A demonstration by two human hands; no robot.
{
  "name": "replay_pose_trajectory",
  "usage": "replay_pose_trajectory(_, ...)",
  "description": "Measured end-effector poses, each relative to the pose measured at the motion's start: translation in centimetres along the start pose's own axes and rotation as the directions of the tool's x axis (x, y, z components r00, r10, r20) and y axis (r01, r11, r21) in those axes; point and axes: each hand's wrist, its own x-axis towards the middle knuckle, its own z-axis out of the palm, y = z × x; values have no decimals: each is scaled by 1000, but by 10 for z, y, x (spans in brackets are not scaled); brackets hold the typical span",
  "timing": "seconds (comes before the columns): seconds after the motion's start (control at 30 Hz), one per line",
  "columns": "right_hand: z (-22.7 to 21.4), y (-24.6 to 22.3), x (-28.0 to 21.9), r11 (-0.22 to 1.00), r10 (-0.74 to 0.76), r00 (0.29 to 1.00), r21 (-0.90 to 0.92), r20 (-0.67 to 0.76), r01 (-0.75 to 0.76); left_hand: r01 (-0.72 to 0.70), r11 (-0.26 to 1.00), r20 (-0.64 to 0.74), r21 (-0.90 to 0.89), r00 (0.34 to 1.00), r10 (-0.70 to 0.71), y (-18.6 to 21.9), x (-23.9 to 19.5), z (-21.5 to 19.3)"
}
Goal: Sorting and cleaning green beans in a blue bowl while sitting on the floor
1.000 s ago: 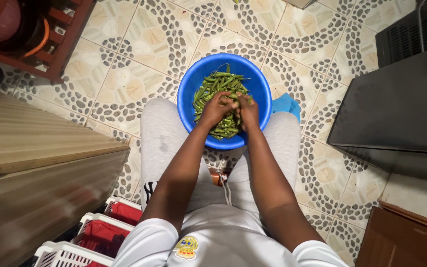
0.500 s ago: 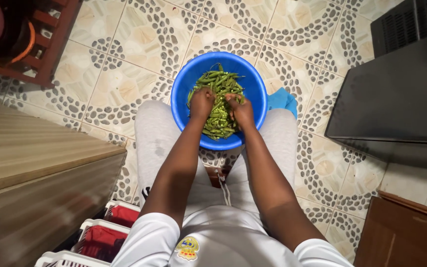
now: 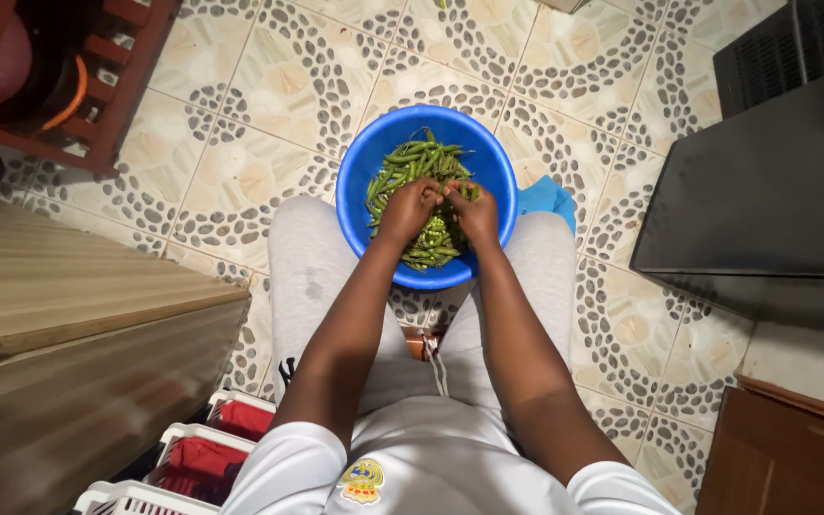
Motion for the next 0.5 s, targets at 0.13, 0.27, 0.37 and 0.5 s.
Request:
replay_pose_trajectory(0.13, 2, -21, -14, 999, -32, 999, 7, 39, 32, -11, 999, -20, -40, 1000, 10, 14, -18, -9)
replay_pose_trajectory(0.27, 4, -12, -11, 998, -43, 995, 42, 92, 39, -67, 995, -47, 71, 996, 70, 12, -25, -15)
replay_pose_trajectory(0.37, -1, -4, -9, 999, -46, 993, -14, 106, 48, -94, 986, -62, 141, 993, 103, 11, -31, -14)
replay_pose_trajectory(0.5, 1, -30, -23, 993, -63, 994, -98, 86, 71, -96, 979, -75, 180, 991, 111, 13, -34, -5)
